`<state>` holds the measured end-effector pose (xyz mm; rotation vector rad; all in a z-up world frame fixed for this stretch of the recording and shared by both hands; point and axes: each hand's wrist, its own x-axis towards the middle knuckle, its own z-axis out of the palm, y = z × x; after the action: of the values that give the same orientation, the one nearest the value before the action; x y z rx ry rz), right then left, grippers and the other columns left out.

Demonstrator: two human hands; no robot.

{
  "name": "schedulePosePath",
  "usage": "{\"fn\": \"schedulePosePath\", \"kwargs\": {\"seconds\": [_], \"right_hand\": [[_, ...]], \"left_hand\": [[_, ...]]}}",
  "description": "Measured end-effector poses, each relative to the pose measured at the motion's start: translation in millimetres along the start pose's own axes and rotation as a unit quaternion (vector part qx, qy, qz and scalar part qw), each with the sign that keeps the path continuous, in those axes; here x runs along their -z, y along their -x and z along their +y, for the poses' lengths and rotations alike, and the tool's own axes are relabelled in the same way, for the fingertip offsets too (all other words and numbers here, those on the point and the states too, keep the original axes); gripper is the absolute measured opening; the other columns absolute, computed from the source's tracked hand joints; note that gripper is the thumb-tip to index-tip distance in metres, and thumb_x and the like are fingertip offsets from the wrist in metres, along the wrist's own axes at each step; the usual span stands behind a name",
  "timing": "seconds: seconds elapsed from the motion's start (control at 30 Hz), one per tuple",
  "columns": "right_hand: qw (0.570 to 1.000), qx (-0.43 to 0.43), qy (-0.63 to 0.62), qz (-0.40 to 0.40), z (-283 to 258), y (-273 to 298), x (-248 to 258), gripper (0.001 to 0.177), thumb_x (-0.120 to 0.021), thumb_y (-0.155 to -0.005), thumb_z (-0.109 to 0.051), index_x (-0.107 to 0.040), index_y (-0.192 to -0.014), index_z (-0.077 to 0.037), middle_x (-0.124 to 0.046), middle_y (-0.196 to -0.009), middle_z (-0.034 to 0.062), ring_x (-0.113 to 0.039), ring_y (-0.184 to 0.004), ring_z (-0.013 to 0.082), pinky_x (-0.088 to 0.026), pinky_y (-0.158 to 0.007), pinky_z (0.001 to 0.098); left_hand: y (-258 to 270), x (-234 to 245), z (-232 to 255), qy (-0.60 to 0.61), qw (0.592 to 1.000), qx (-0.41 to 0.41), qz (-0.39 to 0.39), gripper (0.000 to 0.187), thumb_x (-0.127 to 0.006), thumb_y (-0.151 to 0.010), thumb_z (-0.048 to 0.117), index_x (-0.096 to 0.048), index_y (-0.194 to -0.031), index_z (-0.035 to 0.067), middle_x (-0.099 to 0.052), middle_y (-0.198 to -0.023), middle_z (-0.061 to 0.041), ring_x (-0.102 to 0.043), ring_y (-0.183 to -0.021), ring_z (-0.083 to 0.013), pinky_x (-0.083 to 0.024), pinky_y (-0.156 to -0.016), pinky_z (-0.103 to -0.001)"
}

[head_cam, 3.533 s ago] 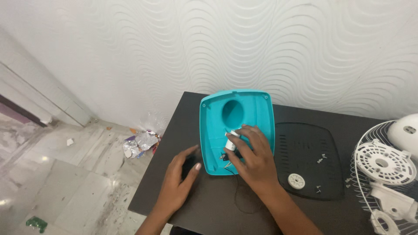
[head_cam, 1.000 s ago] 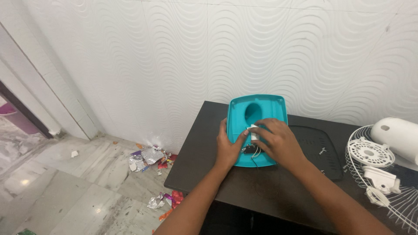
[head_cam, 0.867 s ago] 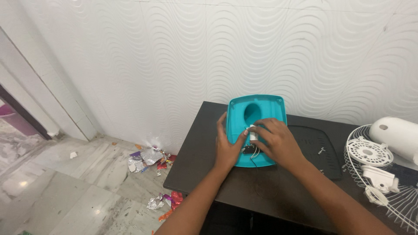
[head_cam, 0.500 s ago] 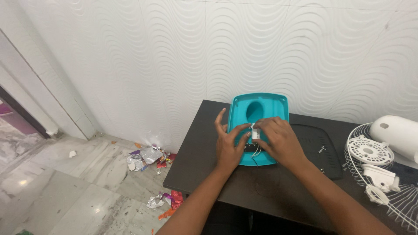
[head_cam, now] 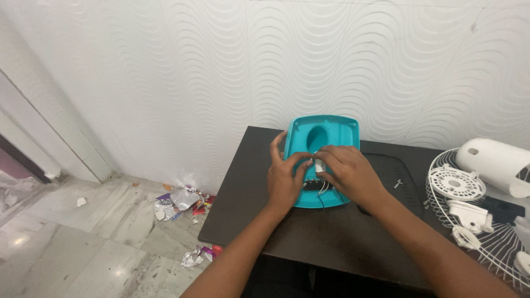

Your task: The person works on the internal wiring of a disassembled electric fan. They use a screwdriver to adjust connections on a white capacitor mounted inside the teal fan housing, then place the tool down and handle small screws on the table.

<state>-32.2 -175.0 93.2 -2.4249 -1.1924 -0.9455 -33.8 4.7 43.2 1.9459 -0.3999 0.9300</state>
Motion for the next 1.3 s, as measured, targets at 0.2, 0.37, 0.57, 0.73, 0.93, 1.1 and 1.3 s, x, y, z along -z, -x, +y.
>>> {"fn": "schedulePosePath", "kwargs": {"seconds": [0.2, 0.37, 0.57, 0.73, 0.93, 1.1, 1.3], "right_hand": [[0.999, -0.023, -0.038, 0.018, 7.2, 7.3, -1.9, 0.046, -0.081, -0.076, -0.013, -0.067, -0.119, -0.004, -0.067, -0.121, 0.0132, -0.064, -0.112, 0.0321, -0.050, -0.095, 0.0445], [0.998, -0.028, -0.035, 0.039, 10.6, 13.7, -7.2, 0.041, -0.080, -0.079, -0.014, -0.069, -0.118, -0.003, -0.066, -0.122, 0.0137, -0.064, -0.111, 0.0320, -0.051, -0.093, 0.0436], [0.997, -0.033, -0.044, 0.050, 11.8, 16.9, -11.9, 0.040, -0.080, -0.080, -0.014, -0.070, -0.117, -0.005, -0.067, -0.121, 0.0123, -0.065, -0.110, 0.0299, -0.051, -0.090, 0.0427], [0.996, -0.029, -0.053, 0.065, 19.0, 17.5, -15.0, 0.040, -0.080, -0.082, -0.016, -0.069, -0.119, -0.004, -0.067, -0.122, 0.0111, -0.065, -0.110, 0.0284, -0.050, -0.090, 0.0426], [0.996, -0.033, -0.046, 0.074, 24.6, 19.7, -15.6, 0.040, -0.081, -0.081, -0.018, -0.069, -0.117, -0.005, -0.068, -0.124, 0.0082, -0.065, -0.112, 0.0259, -0.050, -0.090, 0.0416], [0.998, -0.015, -0.010, 0.068, 25.1, 15.6, -17.6, 0.040, -0.082, -0.080, -0.020, -0.070, -0.115, -0.006, -0.068, -0.123, 0.0091, -0.064, -0.111, 0.0271, -0.049, -0.087, 0.0419], [0.998, 0.027, 0.009, 0.051, 20.6, 13.1, -16.1, 0.038, -0.083, -0.083, -0.020, -0.071, -0.118, -0.008, -0.069, -0.123, 0.0086, -0.066, -0.110, 0.0259, -0.049, -0.089, 0.0419]], "left_hand": [[-10.8, 1.5, 3.5, 0.002, 0.999, 0.000, -0.050, 0.013, -0.076, -0.088, 0.016, -0.076, -0.101, 0.013, -0.035, -0.157, -0.017, -0.074, -0.096, -0.0285, -0.062, -0.077, -0.040], [-13.8, -3.1, -0.3, 0.007, 0.999, -0.031, -0.032, 0.013, -0.078, -0.087, 0.015, -0.078, -0.100, 0.013, -0.037, -0.156, -0.017, -0.070, -0.113, -0.0354, -0.061, -0.082, -0.043], [-14.2, -5.3, -5.4, 0.034, 0.998, -0.015, -0.045, 0.013, -0.077, -0.088, 0.016, -0.077, -0.101, 0.013, -0.039, -0.156, -0.016, -0.067, -0.120, -0.0345, -0.061, -0.088, -0.044], [-18.3, -9.3, -7.4, 0.046, 0.998, 0.002, -0.047, 0.015, -0.079, -0.086, 0.017, -0.078, -0.100, 0.013, -0.038, -0.154, -0.017, -0.066, -0.121, -0.0345, -0.061, -0.090, -0.044], [-22.0, -13.3, -8.2, 0.054, 0.996, 0.029, -0.065, 0.012, -0.079, -0.086, 0.016, -0.078, -0.098, 0.013, -0.037, -0.154, -0.016, -0.060, -0.128, -0.0341, -0.061, -0.092, -0.044], [-19.3, -16.1, -14.0, 0.054, 0.997, -0.009, -0.048, 0.010, -0.079, -0.089, 0.012, -0.078, -0.099, 0.011, -0.035, -0.155, -0.017, -0.049, -0.141, -0.0379, -0.054, -0.106, -0.049], [-4.3, -13.8, -20.4, 0.106, 0.993, 0.025, -0.033, 0.009, -0.075, -0.093, 0.007, -0.076, -0.101, 0.009, -0.031, -0.155, -0.018, -0.050, -0.141, -0.0389, -0.055, -0.107, -0.047]]}}
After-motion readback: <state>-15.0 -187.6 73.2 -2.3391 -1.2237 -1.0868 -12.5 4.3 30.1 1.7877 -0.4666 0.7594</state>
